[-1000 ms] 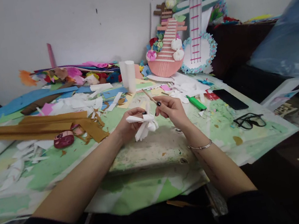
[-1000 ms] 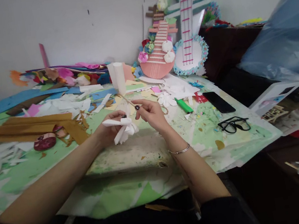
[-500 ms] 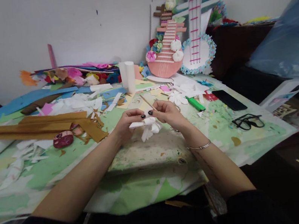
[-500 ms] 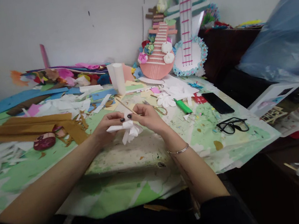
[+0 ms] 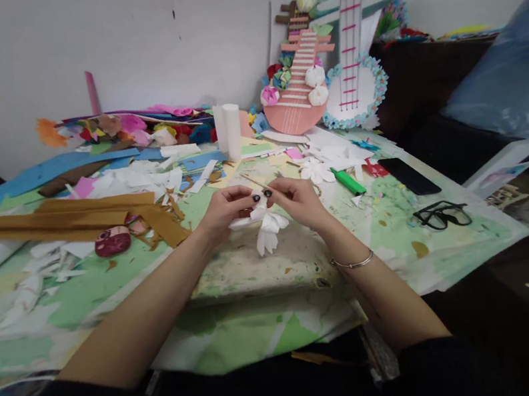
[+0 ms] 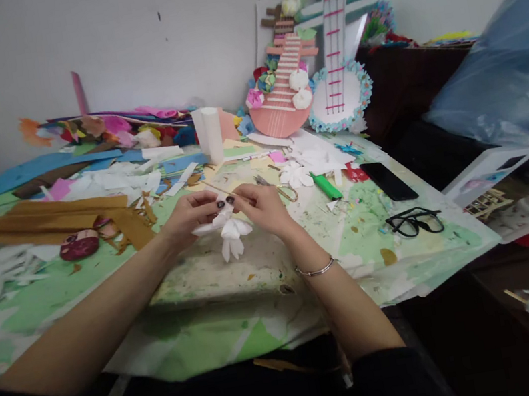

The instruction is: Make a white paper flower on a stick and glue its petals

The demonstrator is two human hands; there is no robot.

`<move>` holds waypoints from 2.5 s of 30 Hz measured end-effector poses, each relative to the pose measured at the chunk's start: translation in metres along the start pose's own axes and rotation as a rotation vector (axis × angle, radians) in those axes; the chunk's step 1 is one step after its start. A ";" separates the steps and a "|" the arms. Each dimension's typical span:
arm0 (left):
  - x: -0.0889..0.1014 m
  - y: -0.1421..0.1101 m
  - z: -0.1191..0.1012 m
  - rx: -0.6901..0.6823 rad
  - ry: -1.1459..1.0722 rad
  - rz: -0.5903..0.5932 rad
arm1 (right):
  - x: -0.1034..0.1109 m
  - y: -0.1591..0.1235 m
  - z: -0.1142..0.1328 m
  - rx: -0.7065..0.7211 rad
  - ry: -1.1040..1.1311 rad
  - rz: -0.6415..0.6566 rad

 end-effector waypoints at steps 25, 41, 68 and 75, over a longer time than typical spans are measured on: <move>0.001 -0.005 -0.011 0.091 0.163 0.075 | -0.003 0.004 -0.002 0.084 -0.068 0.053; 0.005 0.004 -0.001 0.018 0.188 0.018 | -0.003 0.002 -0.012 0.110 -0.141 -0.042; 0.002 0.009 -0.006 -0.214 0.683 0.085 | -0.005 0.005 -0.012 0.143 -0.421 -0.064; 0.013 0.013 -0.004 -0.223 0.753 0.039 | -0.009 0.005 -0.010 0.168 -0.462 0.014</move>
Point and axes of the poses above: each hand's wrist, its own y-axis towards the middle knuckle, its own x-axis out of the back of the hand, z = x × y, the point moved 6 cm from there along y, towards the middle knuckle
